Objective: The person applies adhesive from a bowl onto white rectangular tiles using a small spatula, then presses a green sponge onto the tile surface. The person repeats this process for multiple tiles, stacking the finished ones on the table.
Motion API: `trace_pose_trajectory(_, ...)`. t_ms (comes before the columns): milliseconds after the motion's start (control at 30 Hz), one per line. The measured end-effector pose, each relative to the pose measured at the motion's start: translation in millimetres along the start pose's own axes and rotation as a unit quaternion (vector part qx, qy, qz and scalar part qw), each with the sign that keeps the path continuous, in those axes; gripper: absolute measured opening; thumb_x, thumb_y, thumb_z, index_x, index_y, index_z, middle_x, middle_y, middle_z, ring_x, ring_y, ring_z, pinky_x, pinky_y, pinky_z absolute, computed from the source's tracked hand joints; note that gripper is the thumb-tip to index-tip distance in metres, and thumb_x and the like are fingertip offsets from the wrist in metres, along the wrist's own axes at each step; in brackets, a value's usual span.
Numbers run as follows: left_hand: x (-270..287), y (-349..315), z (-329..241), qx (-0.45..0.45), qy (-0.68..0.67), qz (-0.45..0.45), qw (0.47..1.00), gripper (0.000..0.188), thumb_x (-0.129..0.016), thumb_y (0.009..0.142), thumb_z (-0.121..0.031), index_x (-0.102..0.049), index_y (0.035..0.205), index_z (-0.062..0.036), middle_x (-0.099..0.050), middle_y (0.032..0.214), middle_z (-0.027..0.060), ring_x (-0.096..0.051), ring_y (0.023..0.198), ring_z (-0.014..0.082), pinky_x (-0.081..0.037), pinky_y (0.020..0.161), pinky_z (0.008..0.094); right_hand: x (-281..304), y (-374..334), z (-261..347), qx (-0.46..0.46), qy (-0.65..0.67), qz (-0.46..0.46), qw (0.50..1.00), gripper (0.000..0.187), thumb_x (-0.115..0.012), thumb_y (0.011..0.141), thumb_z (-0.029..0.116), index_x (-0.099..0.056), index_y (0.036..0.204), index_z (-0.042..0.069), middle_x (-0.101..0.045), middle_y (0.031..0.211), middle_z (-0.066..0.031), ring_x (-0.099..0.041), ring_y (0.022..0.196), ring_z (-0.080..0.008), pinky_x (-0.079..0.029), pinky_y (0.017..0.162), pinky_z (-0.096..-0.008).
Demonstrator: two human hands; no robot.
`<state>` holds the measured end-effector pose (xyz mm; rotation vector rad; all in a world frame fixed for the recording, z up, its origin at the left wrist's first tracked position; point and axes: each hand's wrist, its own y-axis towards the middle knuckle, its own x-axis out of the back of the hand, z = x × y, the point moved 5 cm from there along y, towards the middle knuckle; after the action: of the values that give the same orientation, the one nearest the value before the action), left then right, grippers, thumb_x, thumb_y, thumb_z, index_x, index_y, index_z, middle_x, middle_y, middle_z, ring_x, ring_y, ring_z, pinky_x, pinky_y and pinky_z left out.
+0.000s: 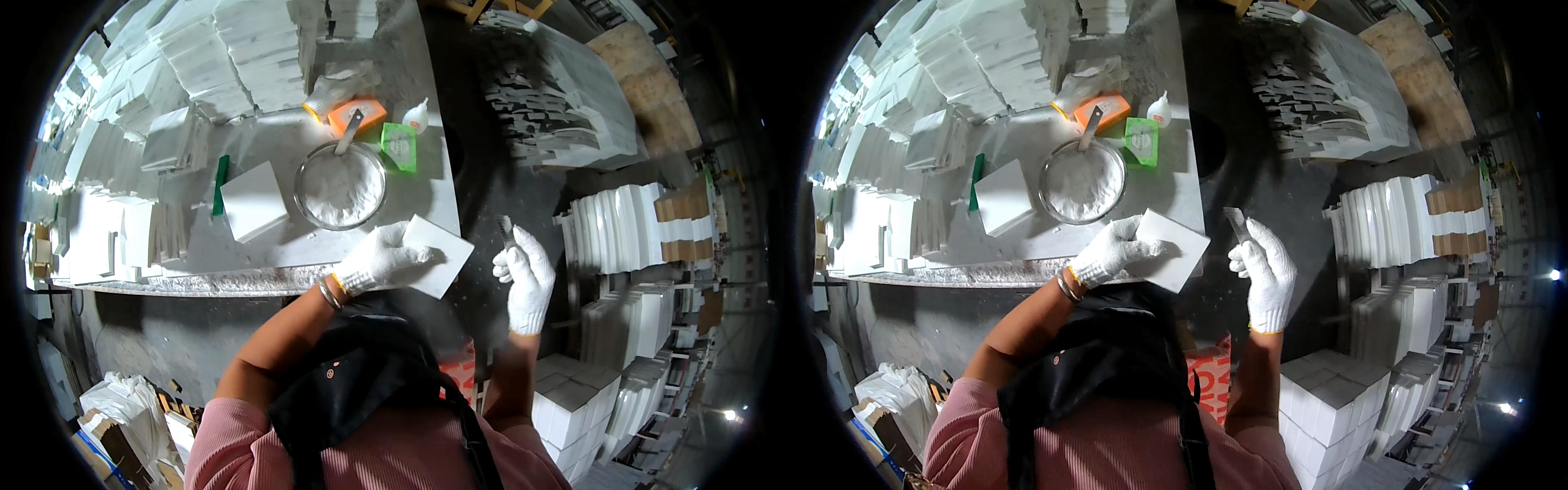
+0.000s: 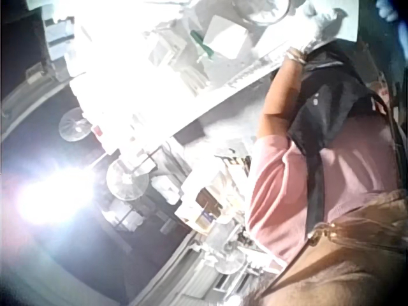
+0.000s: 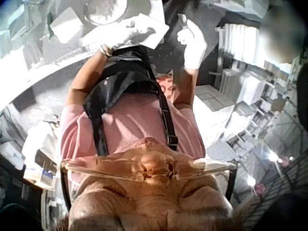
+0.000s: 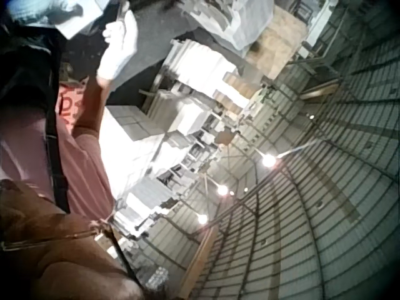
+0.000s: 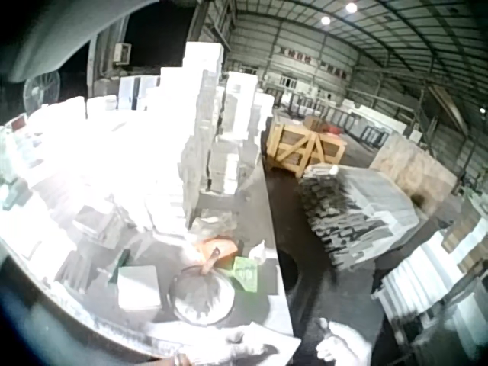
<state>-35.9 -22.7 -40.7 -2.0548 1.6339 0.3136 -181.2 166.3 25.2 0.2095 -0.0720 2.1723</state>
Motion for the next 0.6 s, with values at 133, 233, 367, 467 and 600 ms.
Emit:
trace_pose_trajectory(133, -4, -1, -3, 0.039, 0.029, 0.030, 0.998, 0.036, -0.076, 0.086, -0.017, -0.066, 0.115, 0.0016, -0.071, 0.106, 0.0081, -0.066, 0.097, 0.0138, -0.051, 0.086, 0.0273, 0, 9, 10, 0.013, -0.078, 0.103, 0.992, 0.025, -0.063, 0.092, 0.007, -0.068, 0.116, 0.002, -0.071, 0.087, -0.0091, -0.064, 0.071, -0.0104, -0.050, 0.062, -0.0226)
trace_pose_trajectory(233, -7, -5, -9, 0.033, 0.021, 0.050, 0.998, 0.036, -0.077, 0.086, -0.016, -0.067, 0.114, 0.0017, -0.072, 0.105, 0.0078, -0.066, 0.097, 0.0133, -0.051, 0.085, 0.0275, -22, 20, 26, 0.077, -0.139, 0.200, 0.967, 0.021, -0.064, 0.088, 0.001, -0.071, 0.108, -0.001, -0.071, 0.087, -0.0113, -0.067, 0.072, -0.0148, -0.053, 0.065, -0.0263)
trace_pose_trajectory(367, -1, -8, -1, 0.046, 0.006, 0.050, 0.998, 0.035, -0.074, 0.084, -0.007, -0.065, 0.117, 0.0027, -0.071, 0.106, 0.0092, -0.066, 0.095, 0.0141, -0.051, 0.084, 0.0273, -47, 28, 39, 0.269, -0.251, 0.287, 0.884, 0.020, -0.068, 0.084, 0.006, -0.073, 0.104, 0.005, -0.073, 0.093, -0.0124, -0.069, 0.075, -0.0261, -0.056, 0.067, -0.0331)
trace_pose_trajectory(467, 2, -11, -1, 0.064, -0.038, 0.054, 0.996, 0.037, -0.072, 0.083, -0.006, -0.063, 0.119, 0.0033, -0.071, 0.108, 0.0107, -0.065, 0.097, 0.0148, -0.051, 0.085, 0.0271, -52, 25, 35, 0.257, -0.268, 0.299, 0.879, 0.020, -0.069, 0.085, 0.009, -0.074, 0.104, 0.008, -0.072, 0.090, -0.0105, -0.069, 0.075, -0.0264, -0.055, 0.068, -0.0345)
trace_pose_trajectory(600, 17, -13, -4, 0.039, -0.025, 0.024, 0.999, 0.037, -0.068, 0.084, -0.006, -0.061, 0.119, 0.0051, -0.070, 0.110, 0.0137, -0.065, 0.100, 0.0176, -0.050, 0.089, 0.0281, -44, 8, 30, 0.203, -0.314, 0.337, 0.864, 0.022, -0.070, 0.084, 0.009, -0.074, 0.105, 0.010, -0.071, 0.085, -0.0106, -0.067, 0.073, -0.0270, -0.054, 0.066, -0.0358)
